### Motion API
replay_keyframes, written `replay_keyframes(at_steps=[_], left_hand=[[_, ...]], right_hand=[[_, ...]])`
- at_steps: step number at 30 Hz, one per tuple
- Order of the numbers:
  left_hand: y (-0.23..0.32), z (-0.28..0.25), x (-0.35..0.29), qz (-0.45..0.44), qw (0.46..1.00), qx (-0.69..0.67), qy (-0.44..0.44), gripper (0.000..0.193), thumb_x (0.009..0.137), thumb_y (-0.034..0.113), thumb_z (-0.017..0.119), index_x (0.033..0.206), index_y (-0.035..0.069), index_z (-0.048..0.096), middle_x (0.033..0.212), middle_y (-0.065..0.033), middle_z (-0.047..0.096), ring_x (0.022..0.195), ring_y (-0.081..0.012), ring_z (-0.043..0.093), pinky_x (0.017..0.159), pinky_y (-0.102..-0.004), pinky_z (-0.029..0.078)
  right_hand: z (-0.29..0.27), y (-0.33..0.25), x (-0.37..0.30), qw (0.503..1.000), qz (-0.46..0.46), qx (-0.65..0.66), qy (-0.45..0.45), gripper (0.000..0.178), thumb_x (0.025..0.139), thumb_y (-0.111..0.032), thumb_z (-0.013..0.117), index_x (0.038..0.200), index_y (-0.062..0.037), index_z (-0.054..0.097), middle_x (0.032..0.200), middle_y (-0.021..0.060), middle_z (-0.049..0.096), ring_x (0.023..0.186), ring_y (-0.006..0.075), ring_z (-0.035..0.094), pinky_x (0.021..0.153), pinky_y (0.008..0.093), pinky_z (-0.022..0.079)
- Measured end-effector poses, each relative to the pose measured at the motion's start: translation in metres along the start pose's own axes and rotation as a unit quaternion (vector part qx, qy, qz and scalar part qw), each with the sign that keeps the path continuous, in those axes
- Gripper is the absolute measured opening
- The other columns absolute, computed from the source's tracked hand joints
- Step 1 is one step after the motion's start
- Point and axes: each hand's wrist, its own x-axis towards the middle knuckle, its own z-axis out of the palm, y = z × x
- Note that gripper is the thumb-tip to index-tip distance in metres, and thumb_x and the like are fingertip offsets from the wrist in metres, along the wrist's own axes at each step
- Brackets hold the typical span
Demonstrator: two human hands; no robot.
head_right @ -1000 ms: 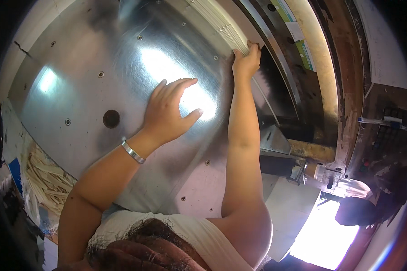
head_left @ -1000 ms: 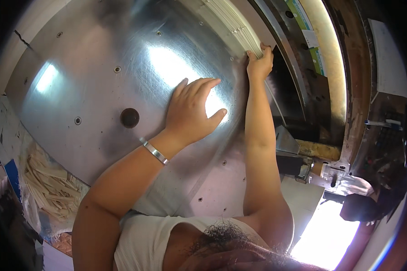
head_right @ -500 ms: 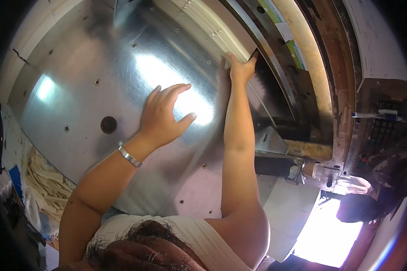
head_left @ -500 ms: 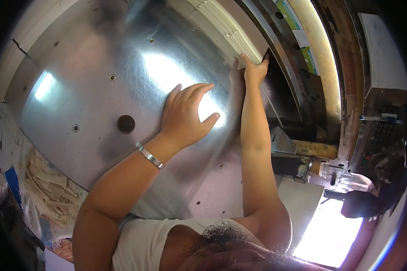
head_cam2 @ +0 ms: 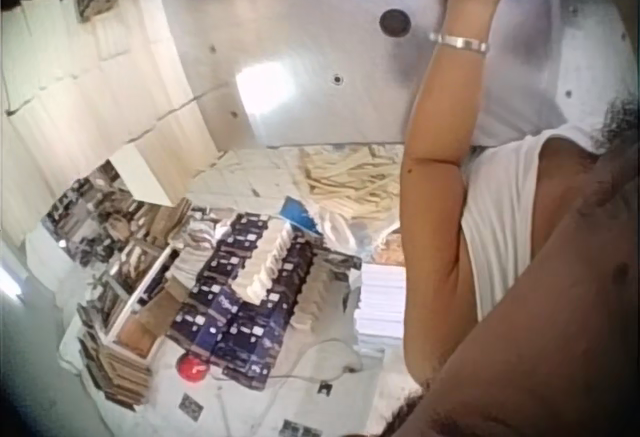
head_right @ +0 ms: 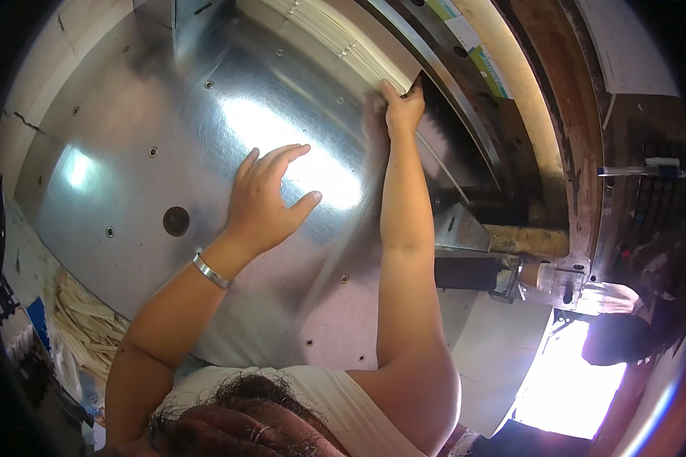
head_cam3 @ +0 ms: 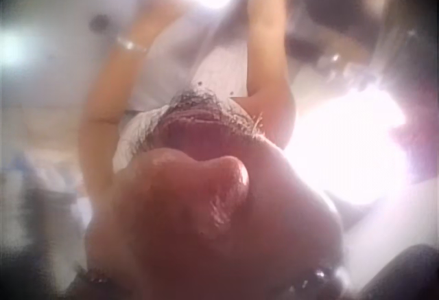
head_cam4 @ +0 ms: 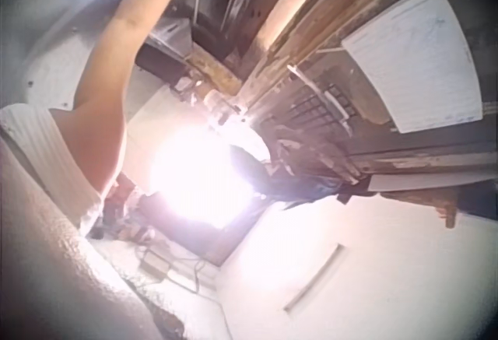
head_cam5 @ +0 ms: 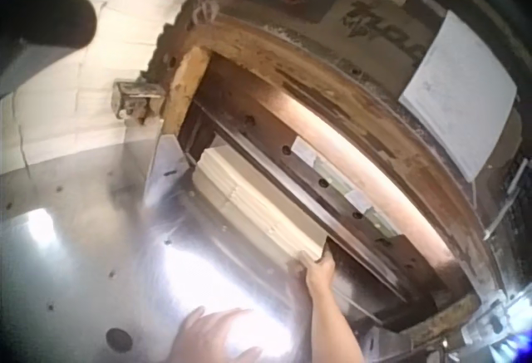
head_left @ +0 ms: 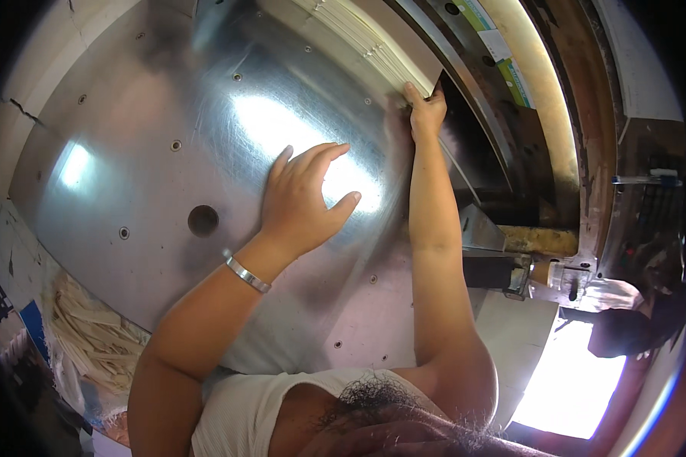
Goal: The person aligns stacks of white paper against the guides of an industrial paper cutting machine by hand and moves them into the cutting area for trimming.
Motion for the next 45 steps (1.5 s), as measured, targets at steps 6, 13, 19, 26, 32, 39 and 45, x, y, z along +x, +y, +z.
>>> replay_keyframes(at_steps=[6, 13, 19, 26, 32, 39, 45], left_hand=[[0.000, 0.002, 0.000, 0.013, 1.000, 0.009, 0.004, 0.060, 0.089, 0.030, 0.076, 0.142, 0.010, 0.057, 0.145, -0.0102, 0.062, 0.139, -0.0272, 0.054, 0.125, -0.0561, 0.025], [0.001, 0.000, 0.001, 0.013, 1.000, 0.023, -0.007, 0.060, 0.089, 0.031, 0.077, 0.143, 0.011, 0.058, 0.143, -0.0099, 0.063, 0.137, -0.0280, 0.055, 0.125, -0.0565, 0.025], [0.000, -0.001, -0.001, 0.011, 0.999, 0.028, -0.013, 0.060, 0.089, 0.031, 0.078, 0.142, 0.011, 0.058, 0.142, -0.0094, 0.064, 0.134, -0.0281, 0.057, 0.124, -0.0569, 0.026], [0.004, -0.001, 0.002, 0.010, 1.000, 0.015, -0.018, 0.059, 0.090, 0.031, 0.077, 0.142, 0.010, 0.059, 0.142, -0.0102, 0.064, 0.134, -0.0287, 0.057, 0.125, -0.0559, 0.025], [0.003, -0.002, 0.001, 0.011, 1.000, 0.016, -0.016, 0.059, 0.091, 0.031, 0.076, 0.143, 0.010, 0.058, 0.142, -0.0110, 0.064, 0.134, -0.0289, 0.058, 0.125, -0.0553, 0.025], [0.001, -0.002, 0.001, 0.011, 1.000, 0.014, -0.018, 0.060, 0.090, 0.032, 0.077, 0.142, 0.009, 0.058, 0.141, -0.0113, 0.065, 0.127, -0.0296, 0.061, 0.125, -0.0554, 0.026], [0.004, -0.001, 0.003, 0.001, 1.000, 0.013, -0.024, 0.060, 0.088, 0.033, 0.077, 0.141, 0.009, 0.059, 0.142, -0.0104, 0.064, 0.134, -0.0263, 0.058, 0.125, -0.0554, 0.025]], right_hand=[[-0.005, -0.008, -0.004, 0.997, 0.028, 0.068, -0.022, 0.074, 0.080, -0.002, 0.086, 0.145, 0.0079, 0.051, 0.128, 0.0179, 0.070, 0.113, 0.0247, 0.070, 0.097, 0.0359, 0.056], [-0.003, -0.015, -0.005, 0.998, 0.039, 0.003, -0.044, 0.076, 0.076, 0.002, 0.086, 0.144, 0.0062, 0.052, 0.126, 0.0170, 0.072, 0.108, 0.0245, 0.072, 0.094, 0.0349, 0.057], [0.001, -0.015, -0.008, 0.998, 0.014, -0.061, -0.012, 0.079, 0.071, 0.000, 0.088, 0.143, 0.0036, 0.055, 0.123, 0.0165, 0.075, 0.109, 0.0242, 0.073, 0.093, 0.0335, 0.057], [-0.002, -0.013, -0.005, 0.997, 0.030, -0.065, 0.000, 0.080, 0.068, -0.009, 0.094, 0.139, 0.0018, 0.058, 0.122, 0.0167, 0.076, 0.110, 0.0275, 0.074, 0.095, 0.0353, 0.057], [0.001, -0.028, -0.009, 0.991, 0.060, -0.118, -0.010, 0.080, 0.068, -0.010, 0.094, 0.139, -0.0018, 0.059, 0.117, 0.0156, 0.077, 0.106, 0.0270, 0.075, 0.091, 0.0362, 0.059], [0.001, -0.023, -0.008, 0.985, 0.007, -0.172, 0.005, 0.078, 0.068, -0.022, 0.096, 0.135, -0.0012, 0.062, 0.118, 0.0177, 0.077, 0.107, 0.0307, 0.075, 0.092, 0.0381, 0.058], [0.001, -0.021, -0.003, 0.980, 0.004, -0.194, 0.036, 0.082, 0.071, -0.038, 0.094, 0.136, -0.0012, 0.062, 0.120, 0.0186, 0.076, 0.115, 0.0341, 0.073, 0.098, 0.0396, 0.055]])
